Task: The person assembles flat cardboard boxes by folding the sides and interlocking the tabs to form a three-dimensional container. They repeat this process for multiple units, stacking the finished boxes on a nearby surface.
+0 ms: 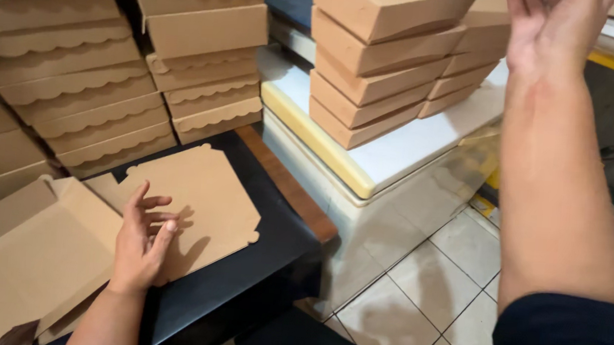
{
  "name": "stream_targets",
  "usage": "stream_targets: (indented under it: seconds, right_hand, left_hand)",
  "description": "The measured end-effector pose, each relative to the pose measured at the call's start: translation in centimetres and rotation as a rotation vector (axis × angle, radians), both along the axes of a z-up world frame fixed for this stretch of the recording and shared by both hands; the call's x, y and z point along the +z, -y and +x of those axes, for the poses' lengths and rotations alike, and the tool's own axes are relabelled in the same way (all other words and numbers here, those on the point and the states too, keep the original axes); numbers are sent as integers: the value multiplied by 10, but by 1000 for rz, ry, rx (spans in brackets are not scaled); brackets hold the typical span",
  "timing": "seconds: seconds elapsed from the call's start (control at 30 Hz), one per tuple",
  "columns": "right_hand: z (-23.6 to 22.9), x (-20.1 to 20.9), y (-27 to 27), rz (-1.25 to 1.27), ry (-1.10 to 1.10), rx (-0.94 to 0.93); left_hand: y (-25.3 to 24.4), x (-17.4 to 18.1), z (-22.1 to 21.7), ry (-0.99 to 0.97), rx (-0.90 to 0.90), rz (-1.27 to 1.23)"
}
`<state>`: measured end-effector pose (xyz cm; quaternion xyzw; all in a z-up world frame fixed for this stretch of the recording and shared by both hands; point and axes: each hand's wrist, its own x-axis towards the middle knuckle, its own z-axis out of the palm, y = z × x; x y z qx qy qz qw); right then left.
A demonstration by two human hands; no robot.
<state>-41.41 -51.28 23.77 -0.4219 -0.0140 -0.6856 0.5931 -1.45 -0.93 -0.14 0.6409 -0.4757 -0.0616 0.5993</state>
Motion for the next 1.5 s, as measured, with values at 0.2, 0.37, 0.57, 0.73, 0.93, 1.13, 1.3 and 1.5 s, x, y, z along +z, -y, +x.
stream_targets:
  seconds: [0.2,0.37,0.57,0.73,0.93,1.13,1.3,1.5]
  right_hand:
    - [-10,6,9,415,-136,-116]
    - [4,2,13,480,-265,-133]
    - [15,-11,35,454,-347,-165]
    - [18,-24,60,440,-385,-141]
    - [19,-25,63,432,-382,-154]
    - [22,-32,63,433,-417,-151]
    - [23,-36,70,395,-444,-180]
    - [25,-30,62,433,-508,-248]
  left_hand:
    - [2,0,-7,35,79,69]
    - [6,9,-16,151,142,172]
    - [10,19,-34,319,181,360]
    - [13,19,-35,327,167,376]
    - [14,17,-35,334,177,392]
    - [13,18,-37,341,207,410]
    - [14,18,-37,350,204,414]
    - [14,17,-37,347,205,433]
